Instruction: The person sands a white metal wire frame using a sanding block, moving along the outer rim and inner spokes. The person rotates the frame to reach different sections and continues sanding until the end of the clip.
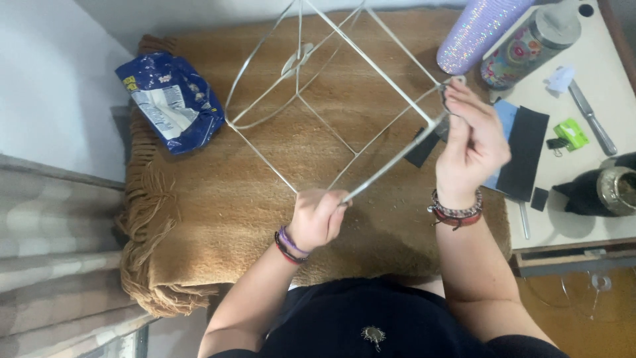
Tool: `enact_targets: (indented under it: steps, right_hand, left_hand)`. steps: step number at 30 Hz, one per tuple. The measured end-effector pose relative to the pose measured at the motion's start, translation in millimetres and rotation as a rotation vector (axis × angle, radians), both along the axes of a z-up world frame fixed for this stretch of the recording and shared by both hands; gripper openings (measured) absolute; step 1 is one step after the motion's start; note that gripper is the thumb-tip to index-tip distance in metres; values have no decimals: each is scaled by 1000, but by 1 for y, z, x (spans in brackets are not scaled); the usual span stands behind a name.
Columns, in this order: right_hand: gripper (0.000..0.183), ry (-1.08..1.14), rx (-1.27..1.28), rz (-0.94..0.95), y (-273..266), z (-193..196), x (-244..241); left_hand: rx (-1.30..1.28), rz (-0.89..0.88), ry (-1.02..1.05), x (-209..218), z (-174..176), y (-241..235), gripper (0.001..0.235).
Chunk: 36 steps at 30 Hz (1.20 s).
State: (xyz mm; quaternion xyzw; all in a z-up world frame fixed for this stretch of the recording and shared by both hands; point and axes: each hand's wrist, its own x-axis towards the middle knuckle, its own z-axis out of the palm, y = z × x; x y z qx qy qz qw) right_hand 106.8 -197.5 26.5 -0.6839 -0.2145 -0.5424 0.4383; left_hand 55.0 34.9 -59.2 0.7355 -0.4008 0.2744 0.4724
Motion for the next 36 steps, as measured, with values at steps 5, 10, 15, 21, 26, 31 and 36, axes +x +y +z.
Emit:
enact_targets:
  steps: [5,10,15,21,26,31,36]
  right_hand:
    - [8,46,172,28,-1,-23,-4]
    - [17,195,185,126,7,-7,-40]
    - [14,311,-97,139,24,17,-64]
    - [3,220,-389,100,30,35,-67]
    - [21,-80,-584,73,-2,24,-54]
    - [9,108,-873,47,-9,49,-55]
    - [9,196,-954,90,-27,45,-57]
  left_hand:
    - [111,157,140,0,2,1,38]
    - [188,102,174,-1,14,-11,47]
    - [238,69,181,-5,16,4,66]
    - [298,38,78,-14,-32,8,27]
    - [389,280,74,-18,1,-25,22]
    - [385,295,8,-18,15,-49,26]
    - [488,365,-94,-8,29,-48,21]
